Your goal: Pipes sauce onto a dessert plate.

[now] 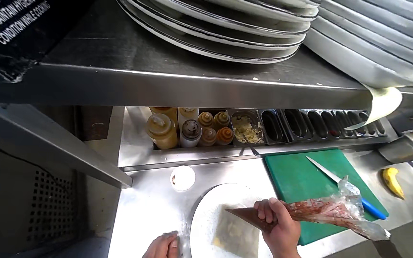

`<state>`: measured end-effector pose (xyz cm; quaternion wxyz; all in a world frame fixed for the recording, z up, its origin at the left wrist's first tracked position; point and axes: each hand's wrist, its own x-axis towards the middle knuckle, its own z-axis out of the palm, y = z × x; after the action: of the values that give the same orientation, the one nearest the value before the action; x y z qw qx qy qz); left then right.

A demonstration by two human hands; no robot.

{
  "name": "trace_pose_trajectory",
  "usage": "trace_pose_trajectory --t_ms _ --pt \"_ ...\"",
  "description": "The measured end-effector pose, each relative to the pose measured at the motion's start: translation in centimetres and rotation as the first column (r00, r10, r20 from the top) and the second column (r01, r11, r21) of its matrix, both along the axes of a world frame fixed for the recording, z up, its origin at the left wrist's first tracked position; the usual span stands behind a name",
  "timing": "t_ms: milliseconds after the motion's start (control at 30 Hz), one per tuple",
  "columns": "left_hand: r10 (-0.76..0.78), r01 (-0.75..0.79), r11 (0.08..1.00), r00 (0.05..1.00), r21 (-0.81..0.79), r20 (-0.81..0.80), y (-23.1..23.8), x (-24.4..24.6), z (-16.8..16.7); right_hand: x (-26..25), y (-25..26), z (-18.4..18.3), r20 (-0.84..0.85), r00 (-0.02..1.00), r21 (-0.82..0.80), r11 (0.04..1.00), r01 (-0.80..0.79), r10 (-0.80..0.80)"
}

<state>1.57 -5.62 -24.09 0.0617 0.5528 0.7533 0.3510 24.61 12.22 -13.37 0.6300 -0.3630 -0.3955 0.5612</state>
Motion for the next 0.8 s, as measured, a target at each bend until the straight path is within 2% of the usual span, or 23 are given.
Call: trace_pose_trajectory --t_ms 800 --pt "-0.001 0.000 1.000 1.000 -0.016 -0.005 -0.06 -0.01 0.11 -0.35 0.17 0.07 0.004 1.000 -0.001 1.000 0.031 -0.031"
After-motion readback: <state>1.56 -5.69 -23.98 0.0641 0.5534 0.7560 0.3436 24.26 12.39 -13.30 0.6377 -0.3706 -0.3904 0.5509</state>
